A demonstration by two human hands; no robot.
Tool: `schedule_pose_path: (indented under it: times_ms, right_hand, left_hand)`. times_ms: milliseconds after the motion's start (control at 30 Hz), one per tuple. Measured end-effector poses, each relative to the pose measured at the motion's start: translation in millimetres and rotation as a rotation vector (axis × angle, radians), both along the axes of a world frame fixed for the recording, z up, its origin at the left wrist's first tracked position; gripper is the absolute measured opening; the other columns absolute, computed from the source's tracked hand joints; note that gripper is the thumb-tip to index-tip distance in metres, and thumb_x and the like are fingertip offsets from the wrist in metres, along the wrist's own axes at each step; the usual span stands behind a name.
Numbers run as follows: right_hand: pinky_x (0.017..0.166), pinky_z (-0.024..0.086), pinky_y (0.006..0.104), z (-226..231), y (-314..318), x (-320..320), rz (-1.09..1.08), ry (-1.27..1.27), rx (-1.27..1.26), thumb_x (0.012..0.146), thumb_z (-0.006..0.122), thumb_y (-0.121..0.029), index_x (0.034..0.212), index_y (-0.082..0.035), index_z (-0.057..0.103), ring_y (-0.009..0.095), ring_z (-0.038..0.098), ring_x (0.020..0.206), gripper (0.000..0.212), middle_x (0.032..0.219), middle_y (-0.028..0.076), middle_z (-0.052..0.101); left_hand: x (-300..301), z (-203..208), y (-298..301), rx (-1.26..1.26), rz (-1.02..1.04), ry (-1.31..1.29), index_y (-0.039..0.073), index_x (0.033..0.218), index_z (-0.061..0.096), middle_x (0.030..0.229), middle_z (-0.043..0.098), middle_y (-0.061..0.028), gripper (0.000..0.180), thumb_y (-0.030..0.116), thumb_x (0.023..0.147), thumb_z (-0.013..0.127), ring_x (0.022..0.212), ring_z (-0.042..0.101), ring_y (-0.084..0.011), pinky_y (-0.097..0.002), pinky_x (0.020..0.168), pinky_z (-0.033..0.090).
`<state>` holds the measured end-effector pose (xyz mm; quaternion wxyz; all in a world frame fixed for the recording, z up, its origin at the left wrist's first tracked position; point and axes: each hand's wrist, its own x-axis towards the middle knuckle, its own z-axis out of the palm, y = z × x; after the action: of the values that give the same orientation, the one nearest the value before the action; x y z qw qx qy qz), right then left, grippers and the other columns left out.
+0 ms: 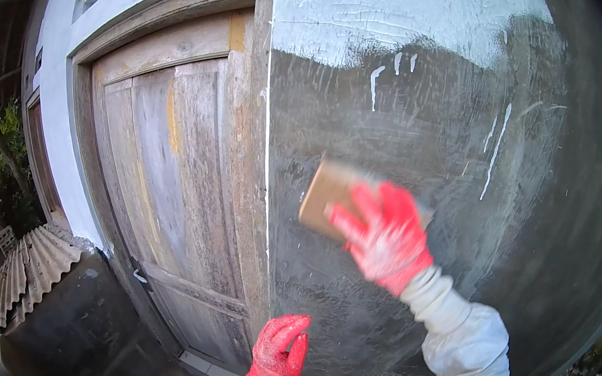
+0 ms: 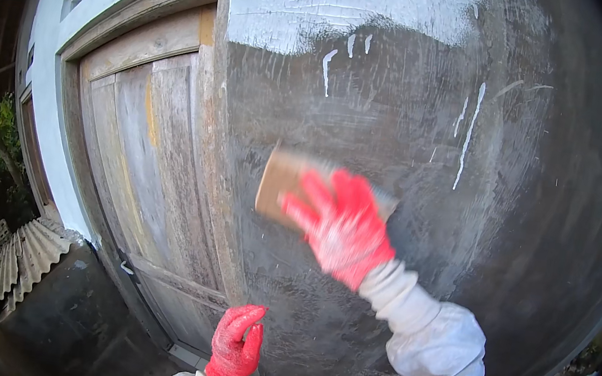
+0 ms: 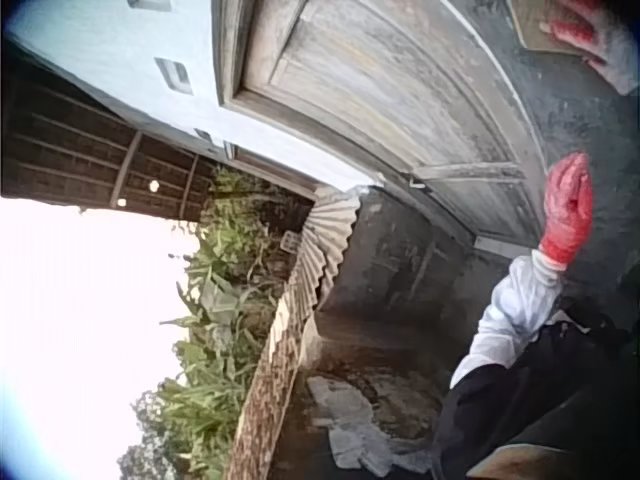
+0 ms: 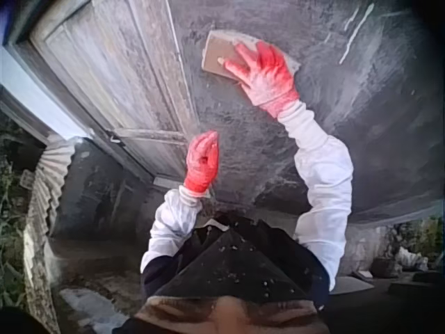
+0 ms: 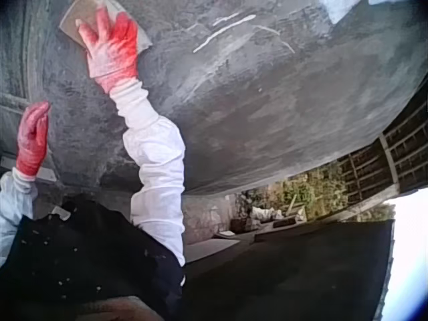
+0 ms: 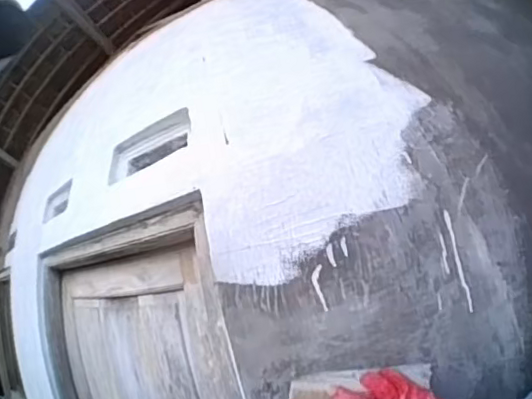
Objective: The person sands the concrete wall surface next to a doorway using a sanding block.
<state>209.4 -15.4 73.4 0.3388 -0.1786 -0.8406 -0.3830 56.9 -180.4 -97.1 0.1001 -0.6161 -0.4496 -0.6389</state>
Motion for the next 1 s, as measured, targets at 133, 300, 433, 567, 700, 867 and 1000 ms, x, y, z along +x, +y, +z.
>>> schedule_pose_path:
  times_ms: [133, 300, 433, 567, 700, 867, 1000]
  right_hand:
    - [0.112, 0.04, 0.0565, -136, 4, 18, -0.098, -0.643, 0.286, 0.095, 0.049, -0.027, 0.152, -0.031, 0.046, 0.037, 0.045, 0.134, 0.058, 0.154, 0.006, 0.044]
    - [0.114, 0.035, 0.0571, -11, -5, -17, 0.011, -0.331, 0.025, 0.084, 0.066, -0.03, 0.152, -0.027, 0.047, 0.04, 0.043, 0.135, 0.071, 0.159, 0.011, 0.037]
    - [0.112, 0.036, 0.0566, 107, 0, -41, -0.027, 0.124, 0.18, 0.078, 0.08, -0.037, 0.153, -0.029, 0.047, 0.04, 0.04, 0.134, 0.082, 0.158, 0.011, 0.036]
    - [0.112, 0.038, 0.0564, 64, -12, -71, 0.014, 0.188, 0.122, 0.074, 0.082, -0.031, 0.151, -0.03, 0.049, 0.044, 0.043, 0.132, 0.084, 0.158, 0.013, 0.036]
    - [0.115, 0.035, 0.0585, -106, 4, -60, -0.076, -0.593, 0.263, 0.088, 0.061, -0.028, 0.15, -0.029, 0.048, 0.041, 0.042, 0.136, 0.063, 0.157, 0.009, 0.039]
    - [0.116, 0.033, 0.0612, -17, 1, -86, 0.05, -0.423, 0.035, 0.089, 0.06, -0.028, 0.151, -0.027, 0.048, 0.043, 0.041, 0.137, 0.063, 0.159, 0.011, 0.037]
    - [0.105, 0.048, 0.0499, 149, -7, -97, -0.052, 0.215, 0.323, 0.076, 0.08, -0.033, 0.148, -0.031, 0.053, 0.043, 0.052, 0.126, 0.077, 0.153, 0.015, 0.044]
  left_hand:
    - [13, -6, -14, -0.104, -0.076, -0.018, 0.005, 0.116, 0.07, 0.109, 0.072, -0.0145, 0.034, -0.005, 0.084, 0.07, 0.098, 0.069, -0.0328, -0.0397, 0.087, 0.055]
    - [-12, -7, -31, -0.156, -0.007, -0.021, 0.005, 0.115, 0.071, 0.108, 0.072, -0.0143, 0.032, -0.003, 0.085, 0.071, 0.098, 0.069, -0.0331, -0.0397, 0.086, 0.055]
    - [-10, -16, -26, -0.173, 0.0, -0.079, 0.005, 0.115, 0.071, 0.109, 0.072, -0.0147, 0.031, -0.003, 0.085, 0.07, 0.098, 0.069, -0.0333, -0.0396, 0.086, 0.055]
    - [-27, -31, -43, -0.194, 0.016, -0.158, 0.006, 0.116, 0.071, 0.108, 0.071, -0.0147, 0.031, -0.002, 0.086, 0.07, 0.098, 0.069, -0.0334, -0.0395, 0.087, 0.055]
    - [-48, -30, -52, -0.232, 0.078, -0.199, 0.006, 0.116, 0.071, 0.108, 0.071, -0.0152, 0.03, -0.002, 0.087, 0.069, 0.1, 0.069, -0.0335, -0.0394, 0.088, 0.055]
    - [-70, -32, -54, -0.23, 0.108, -0.215, 0.005, 0.115, 0.071, 0.109, 0.071, -0.0158, 0.028, -0.002, 0.088, 0.068, 0.1, 0.069, -0.0334, -0.0392, 0.088, 0.054]
    - [-64, -17, -41, -0.215, 0.028, -0.236, 0.004, 0.116, 0.071, 0.108, 0.071, -0.0166, 0.028, -0.002, 0.089, 0.068, 0.1, 0.069, -0.0339, -0.039, 0.088, 0.054]
